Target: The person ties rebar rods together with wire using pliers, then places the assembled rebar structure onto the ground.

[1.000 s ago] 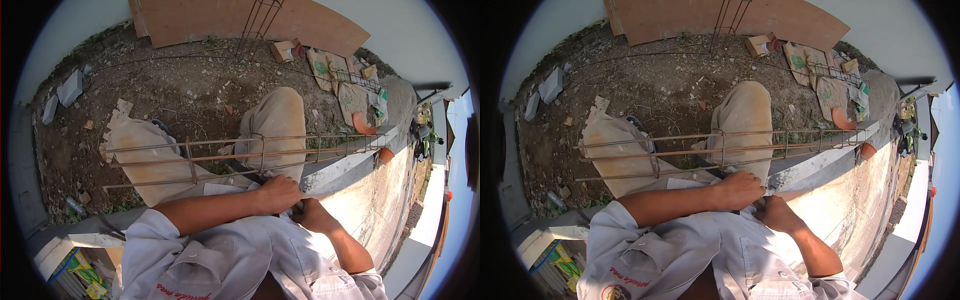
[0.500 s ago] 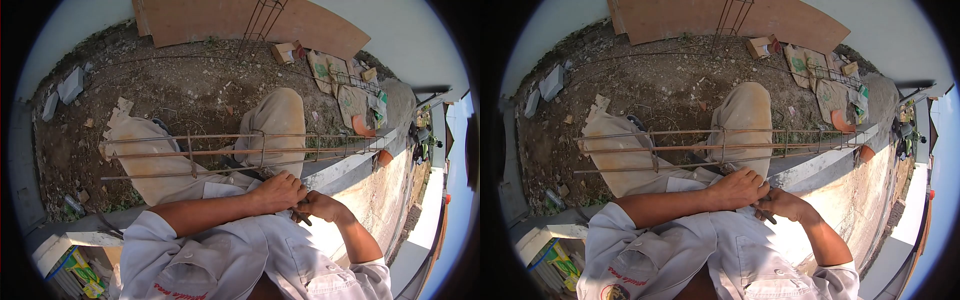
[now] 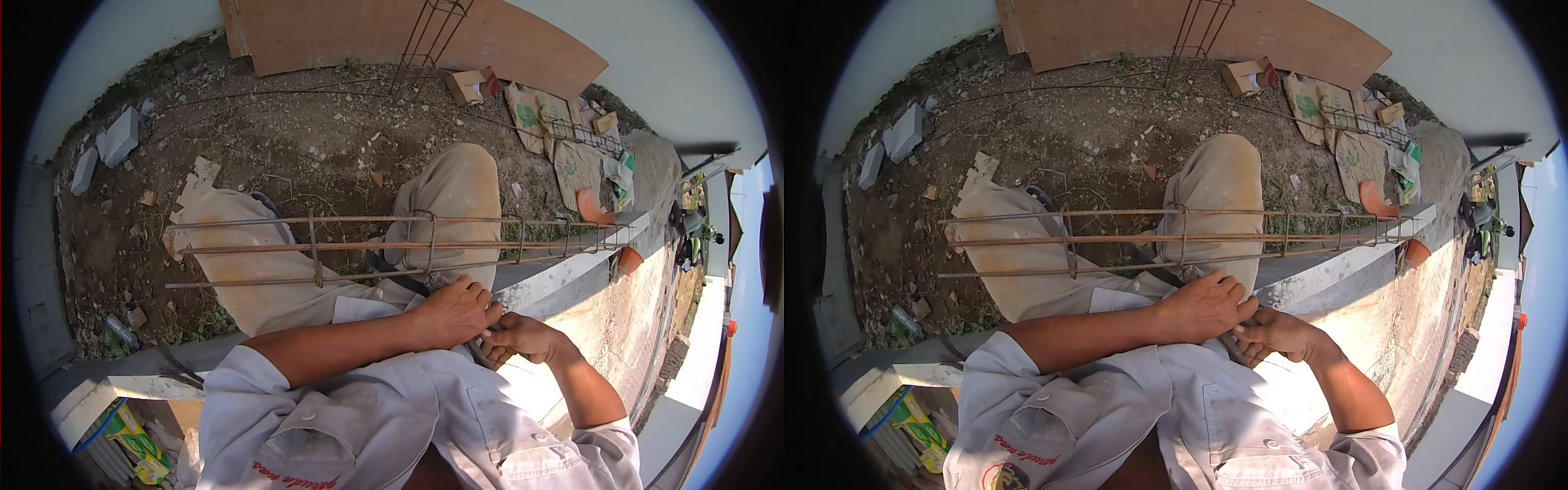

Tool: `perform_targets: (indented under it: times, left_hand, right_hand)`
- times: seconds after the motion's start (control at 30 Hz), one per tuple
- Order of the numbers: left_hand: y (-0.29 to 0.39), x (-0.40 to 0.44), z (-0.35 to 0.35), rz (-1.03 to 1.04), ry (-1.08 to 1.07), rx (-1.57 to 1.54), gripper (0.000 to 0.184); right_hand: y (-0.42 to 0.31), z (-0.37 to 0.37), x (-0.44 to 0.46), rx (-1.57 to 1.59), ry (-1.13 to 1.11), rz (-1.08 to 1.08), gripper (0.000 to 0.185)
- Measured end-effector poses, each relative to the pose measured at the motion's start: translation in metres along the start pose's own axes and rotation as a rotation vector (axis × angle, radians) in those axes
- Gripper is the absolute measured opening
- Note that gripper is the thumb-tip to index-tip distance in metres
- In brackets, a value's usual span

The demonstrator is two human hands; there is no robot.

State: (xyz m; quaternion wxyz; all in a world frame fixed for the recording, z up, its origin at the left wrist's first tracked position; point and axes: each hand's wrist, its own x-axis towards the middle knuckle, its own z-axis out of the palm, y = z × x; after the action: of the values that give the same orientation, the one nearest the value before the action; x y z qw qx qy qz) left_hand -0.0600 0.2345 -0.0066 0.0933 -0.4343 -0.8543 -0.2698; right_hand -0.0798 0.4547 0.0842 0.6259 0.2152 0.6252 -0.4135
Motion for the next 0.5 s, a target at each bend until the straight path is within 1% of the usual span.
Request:
perform_targets:
  times: [0.1,0.13,0.2,0.23,0.3,0.33,0.4,0.43,0.5]
  left_hand:
    - [0.0,0.001,-0.001,-0.02,0.005,-0.008,0.028]
    - [0.001,0.002,-0.002,-0.03,0.01,-0.014,0.027]
    - [0.003,0.001,-0.004,-0.036,0.028,0.029,0.034]
    - [0.004,0.001,-0.004,-0.039,0.037,0.05,0.038]
    - [0.005,-0.002,-0.001,0.001,0.132,0.049,0.032]
    - [0.005,-0.003,0.002,0.023,0.18,0.048,0.029]
    - [0.002,-0.003,0.006,0.036,0.12,-0.053,0.025]
    - [0.0,-0.003,0.008,0.04,0.088,-0.103,0.023]
    - [-0.001,0.002,0.012,-0.023,0.003,-0.192,0.018]
  right_hand:
    - [0.005,-0.008,0.005,0.012,-0.075,-0.006,0.045]
    - [0.005,-0.006,0.004,0.011,-0.051,-0.024,0.044]
    - [0.002,0.003,0.001,0.009,-0.001,-0.063,0.042]
    - [-0.001,0.005,-0.002,-0.057,-0.057,-0.116,0.041]
    - [-0.01,0.008,-0.008,-0.192,-0.172,-0.221,0.04]
    - [-0.01,0.01,-0.008,-0.206,-0.168,-0.212,0.04]
    - [-0.012,0.014,-0.008,-0.237,-0.16,-0.194,0.041]
    - [-0.016,0.018,-0.012,-0.348,-0.05,-0.165,0.043]
    - [-0.027,0.033,-0.023,-0.568,0.172,-0.107,0.048]
